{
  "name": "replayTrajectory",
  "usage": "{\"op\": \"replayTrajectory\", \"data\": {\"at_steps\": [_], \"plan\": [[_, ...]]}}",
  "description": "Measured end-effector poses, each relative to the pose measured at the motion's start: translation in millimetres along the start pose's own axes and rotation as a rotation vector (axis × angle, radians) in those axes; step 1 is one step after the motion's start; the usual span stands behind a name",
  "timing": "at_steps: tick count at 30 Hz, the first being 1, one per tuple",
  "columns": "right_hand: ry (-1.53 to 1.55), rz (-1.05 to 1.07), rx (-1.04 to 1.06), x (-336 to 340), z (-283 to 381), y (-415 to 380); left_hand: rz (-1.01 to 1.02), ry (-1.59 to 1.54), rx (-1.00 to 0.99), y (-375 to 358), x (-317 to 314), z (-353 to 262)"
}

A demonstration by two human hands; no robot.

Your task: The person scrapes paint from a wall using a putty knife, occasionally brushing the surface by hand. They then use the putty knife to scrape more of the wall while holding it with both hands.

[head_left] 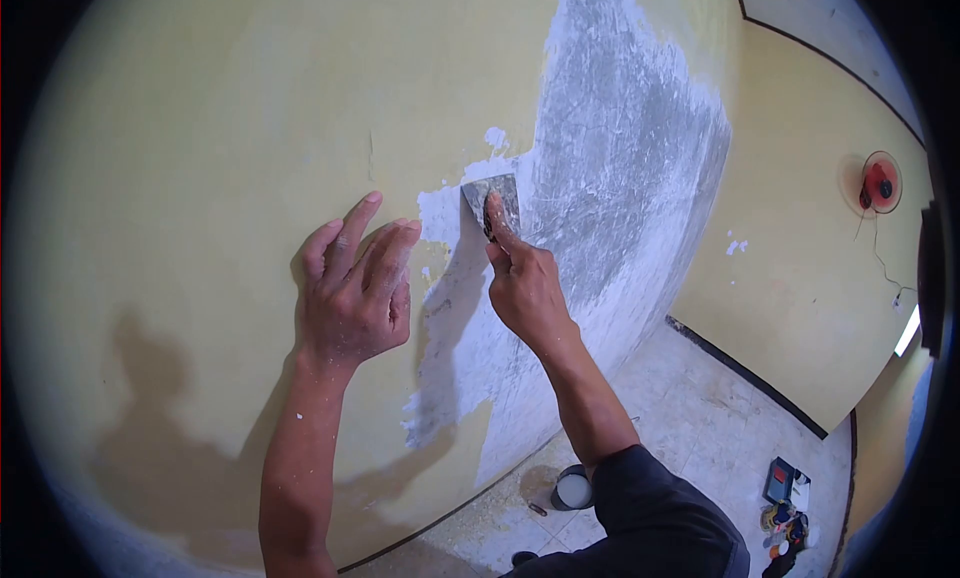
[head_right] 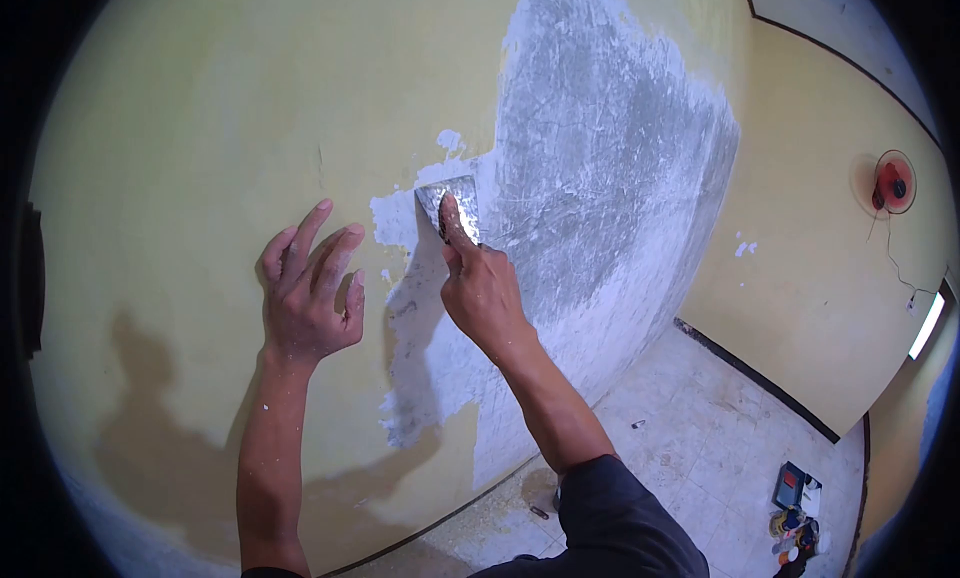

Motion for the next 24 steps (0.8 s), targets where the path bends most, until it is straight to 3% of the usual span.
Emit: {"op": "replayTrajectory", "data": {"at_steps": [13, 15, 19, 24], "plan": [[-0.002, -0.003, 0.027, -21, -6, -23, -0.017, 0.025, -0.001, -2, 2, -1], [-0.019, 0.106, 0.03, -33, -3, -30, -0.018, 0.03, -0.001, 0, 1, -1], [0.05, 0.155, 0.034, -15, 18, -2, -0.005, 0.056, 0.009, -3, 1, -1], [0.014, 0.23, 0.02, -30, 6, -27, -0.009, 0.055, 0.007, -2, 1, -2]]}}
Point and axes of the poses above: each hand's wrist, its own y-axis towards the middle knuckle, its own x-axis out of the back of the hand, z = x × y, the point moved 10 cm from there along y, towards the middle knuckle, and after that the axes turned 11 degrees about z, right-handed, at the moved point
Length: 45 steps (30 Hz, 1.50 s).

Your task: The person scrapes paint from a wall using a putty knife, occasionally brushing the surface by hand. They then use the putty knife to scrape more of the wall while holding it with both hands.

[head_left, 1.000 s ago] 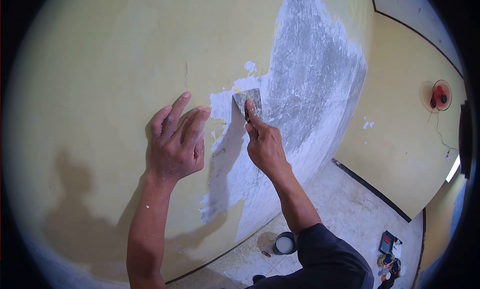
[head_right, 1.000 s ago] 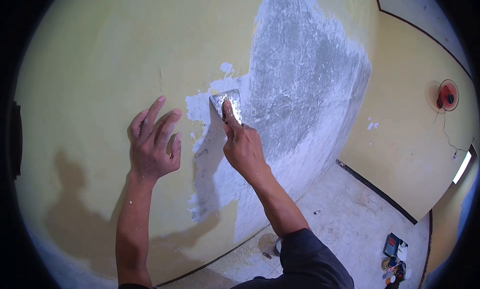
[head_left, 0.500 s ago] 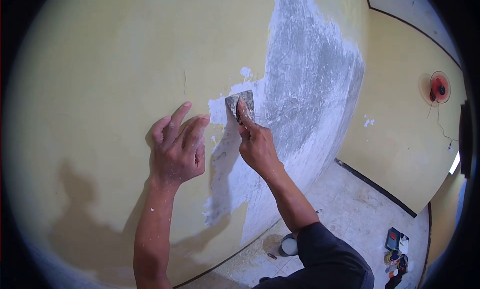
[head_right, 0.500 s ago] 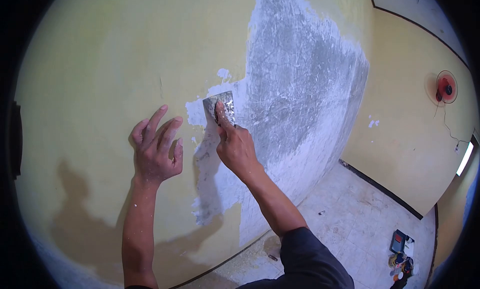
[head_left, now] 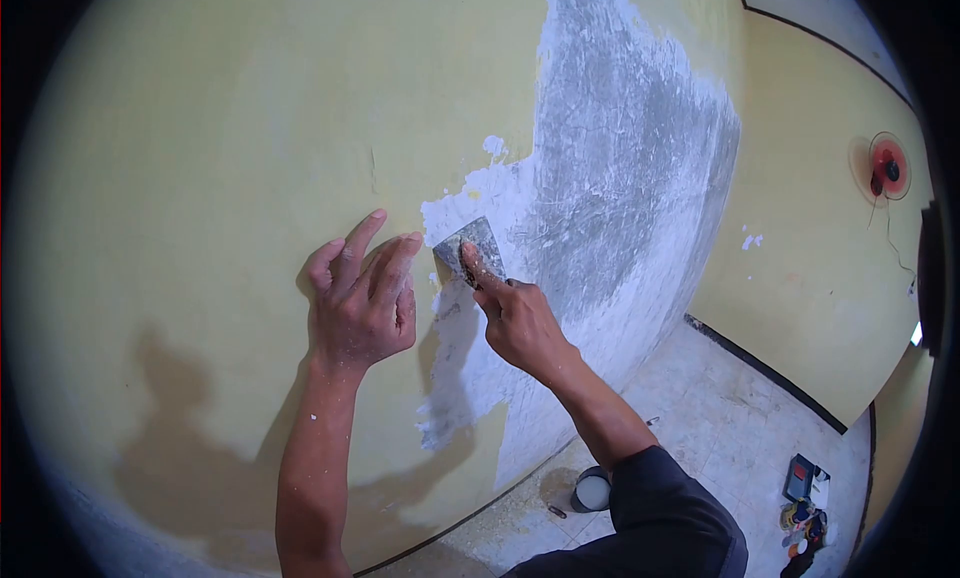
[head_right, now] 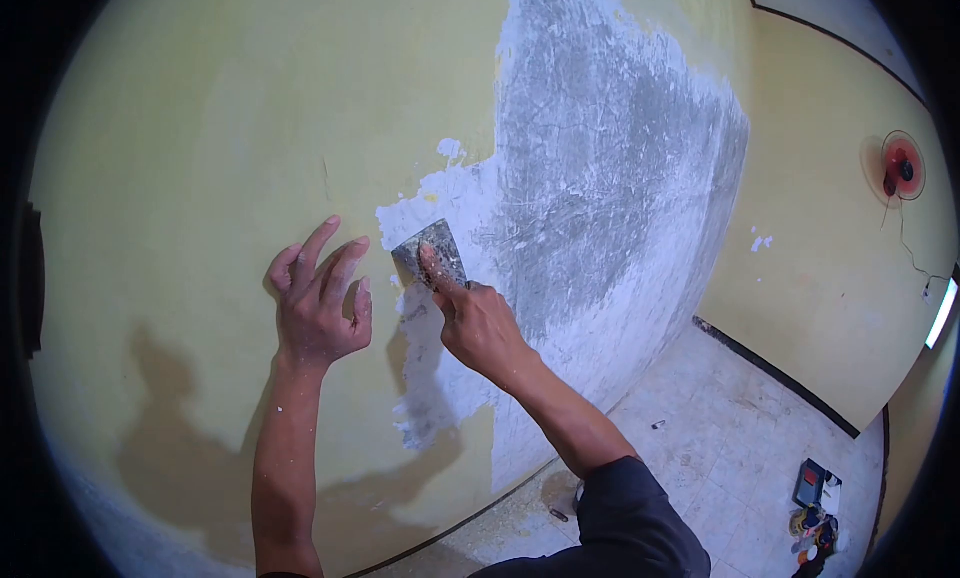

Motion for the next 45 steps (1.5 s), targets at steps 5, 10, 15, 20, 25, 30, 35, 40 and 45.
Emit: {"op": "replayTrajectory", "data": {"at_steps": [5, 10, 15, 20, 25, 30, 35, 40, 45], "plan": [[0.054, 0.036, -0.052, 11, 11, 12, -0.001, 0.005, -0.001, 2, 0, -1], [0.154, -0.041, 0.105, 14, 21, 10, -0.003, -0.002, 0.005, 0, 1, -1], [0.117, -0.021, 0.007, 7, 12, 11, 0.01, -0.001, 0.008, -1, 2, -1], [0.194, -0.098, 0.101, 11, 15, 18, 0.022, -0.018, -0.003, -1, 0, -2], [0.259, -0.074, 0.104, 3, 13, 16, 0.009, 0.009, -0.018, -1, 1, -3], [0.332, -0.135, 0.151, -1, 8, 11, -0.007, -0.011, 0.001, -2, 2, -2], [0.324, -0.204, 0.18, 24, 18, 33, -0.018, 0.015, -0.002, 1, 0, -3], [0.285, -0.146, 0.083, 28, 0, -1, 0.067, 0.038, 0.008, 4, -4, -5], [0.231, -0.135, -0.017, 26, -38, -38, 0.194, 0.145, 0.088, 14, -18, -9]]}}
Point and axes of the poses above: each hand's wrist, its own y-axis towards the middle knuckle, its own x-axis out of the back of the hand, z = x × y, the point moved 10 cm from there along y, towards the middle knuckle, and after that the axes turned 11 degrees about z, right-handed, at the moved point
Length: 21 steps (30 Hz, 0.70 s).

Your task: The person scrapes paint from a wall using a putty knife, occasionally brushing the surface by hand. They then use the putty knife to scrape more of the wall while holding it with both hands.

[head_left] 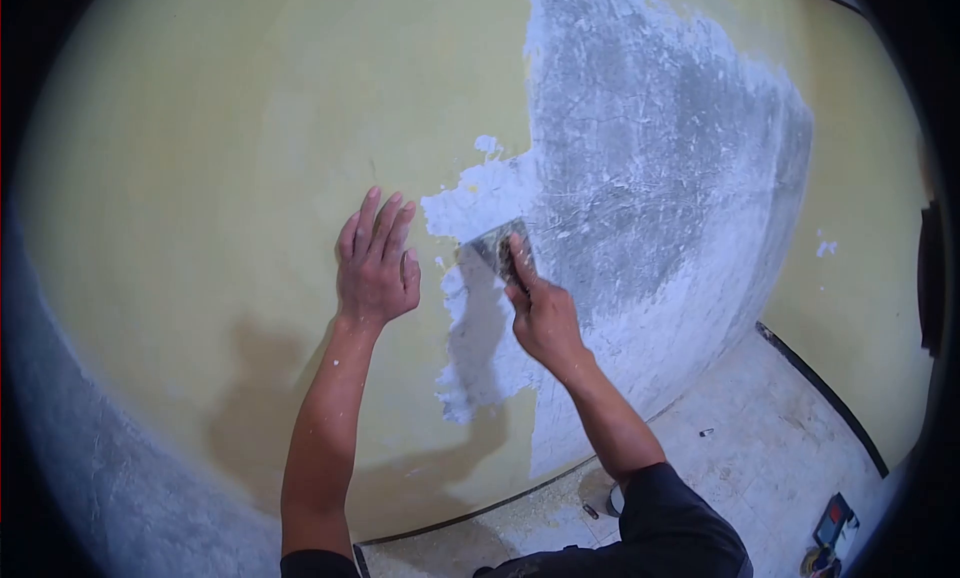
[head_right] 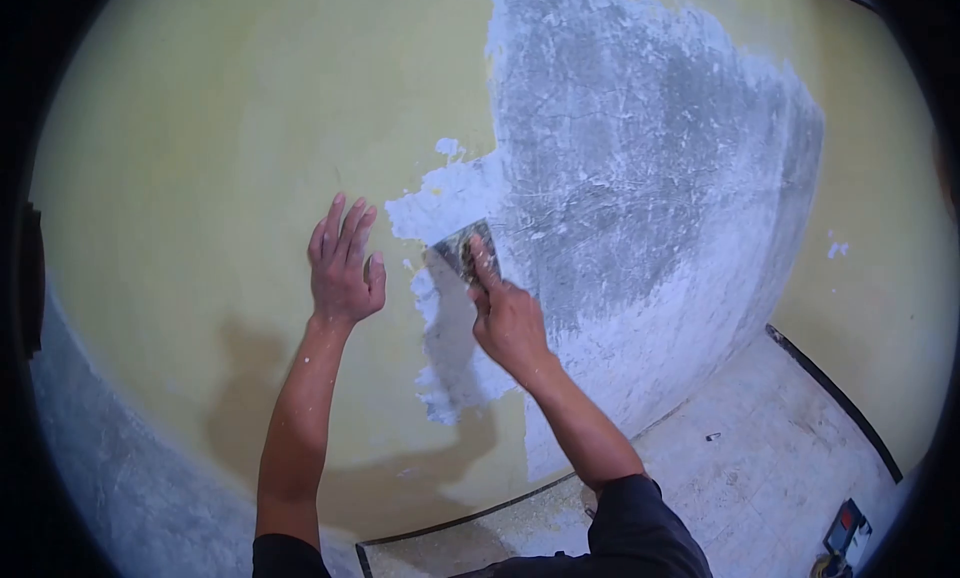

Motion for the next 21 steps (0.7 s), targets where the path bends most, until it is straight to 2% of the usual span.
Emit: {"op": "replayTrajectory", "data": {"at_steps": [7, 12, 13, 19, 21], "plan": [[-0.106, -0.048, 0.036, -7, -9, 35, -0.074, -0.018, -0.029, -11, 0, 3], [-0.201, -0.055, 0.037, 6, 33, 68, -0.094, -0.042, -0.053, -12, 1, 3], [-0.156, -0.118, 0.11, 10, 41, 75, -0.087, -0.034, -0.054, -10, 1, 3], [-0.153, 0.007, 0.022, -12, 20, 47, -0.034, -0.049, -0.071, -11, 3, 0], [-0.141, -0.034, 0.08, -9, 29, 61, -0.029, -0.072, -0.072, -9, 3, 0]]}}
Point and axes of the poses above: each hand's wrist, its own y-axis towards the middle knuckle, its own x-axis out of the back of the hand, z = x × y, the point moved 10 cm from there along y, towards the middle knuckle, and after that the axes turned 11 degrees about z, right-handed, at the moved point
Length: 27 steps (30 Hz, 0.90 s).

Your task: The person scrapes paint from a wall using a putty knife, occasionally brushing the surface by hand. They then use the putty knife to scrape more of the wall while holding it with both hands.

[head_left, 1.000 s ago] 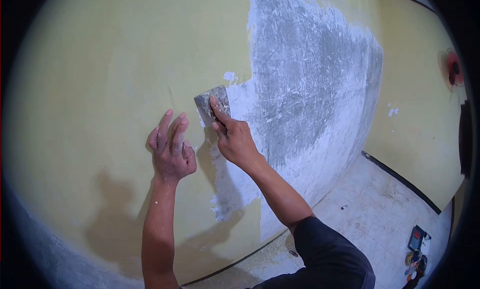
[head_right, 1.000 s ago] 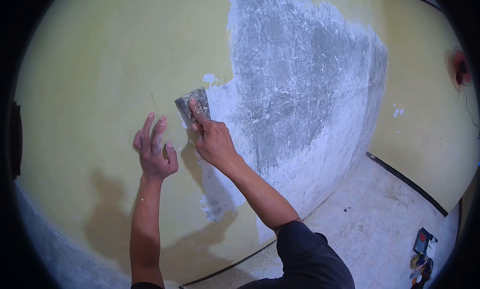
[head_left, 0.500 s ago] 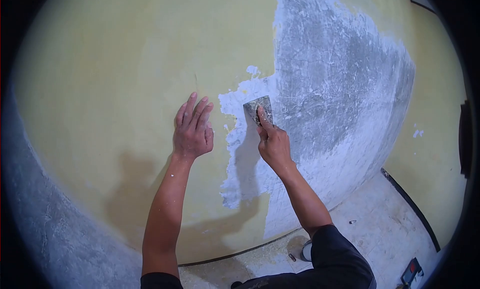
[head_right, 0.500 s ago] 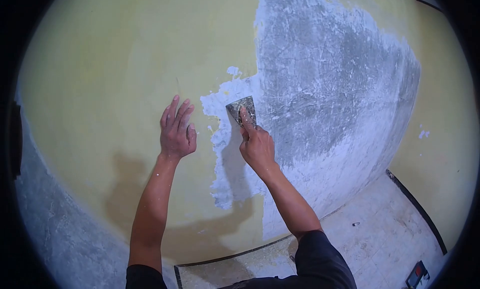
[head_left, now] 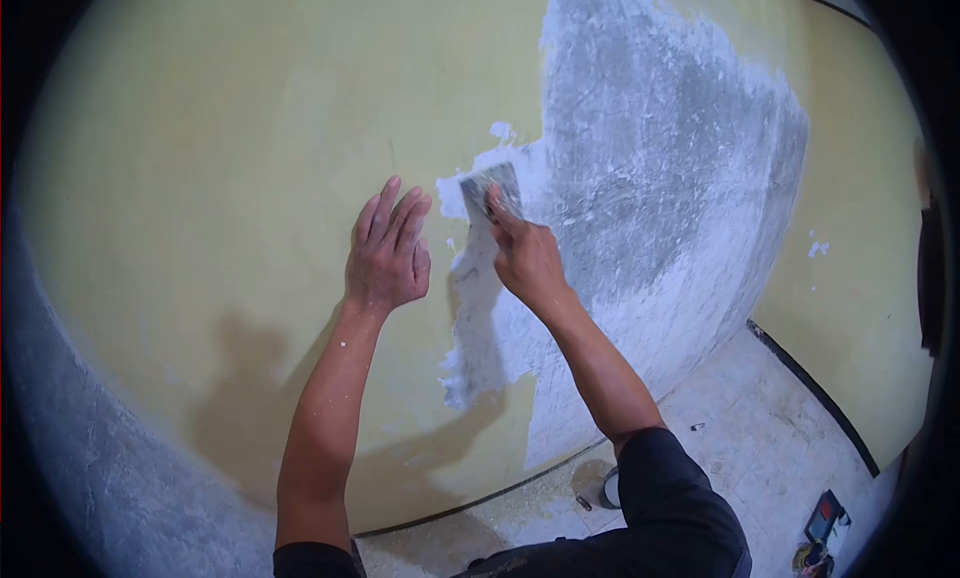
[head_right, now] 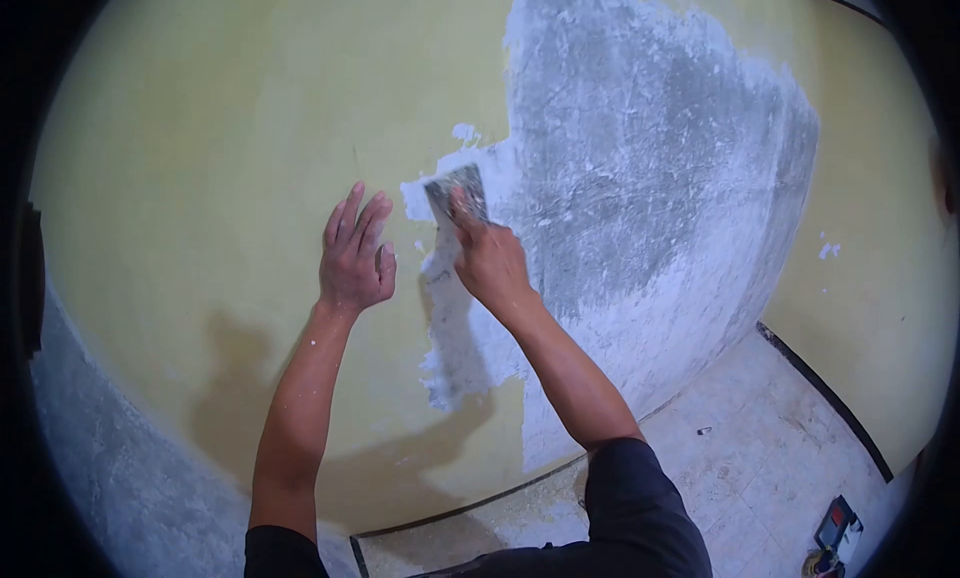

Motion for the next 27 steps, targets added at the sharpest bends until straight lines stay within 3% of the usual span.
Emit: {"op": "replayTrajectory", "data": {"at_steps": [5, 8, 13, 15, 16, 18, 19, 21, 23, 26, 27], "plan": [[0.037, 0.013, 0.013, 27, 14, 47, 0.009, -0.035, -0.011, -1, -2, 0], [0.11, -0.027, 0.015, 30, -2, 8, 0.078, -0.059, 0.012, 2, -4, -5], [0.208, 0.134, -0.245, -50, -89, -188, 0.207, -0.125, 0.031, -14, -32, -29], [0.252, 0.304, -0.563, -88, -155, -308, 0.529, -0.124, -0.34, -39, -74, -76], [0.177, 0.452, -0.788, -94, -175, -372, 0.542, -0.108, -0.321, -38, -73, -78], [0.18, 0.36, -0.808, -94, -208, -487, 0.555, -0.136, -0.243, -26, -66, -79], [0.057, 0.457, -0.655, -91, -206, -517, 0.576, -0.118, -0.224, -14, -65, -80], [0.453, 0.584, -1.186, -68, -192, -568, 0.477, 0.038, -0.134, 26, -60, -72], [0.571, 0.591, -1.218, -56, -184, -584, 0.464, 0.079, -0.26, 54, -69, -78], [0.675, 0.716, -1.11, -54, -180, -576, 0.411, 0.194, -0.299, 95, -68, -69], [0.72, 0.748, -1.079, -56, -181, -577, 0.255, 0.33, 0.093, 120, -43, -39]]}}
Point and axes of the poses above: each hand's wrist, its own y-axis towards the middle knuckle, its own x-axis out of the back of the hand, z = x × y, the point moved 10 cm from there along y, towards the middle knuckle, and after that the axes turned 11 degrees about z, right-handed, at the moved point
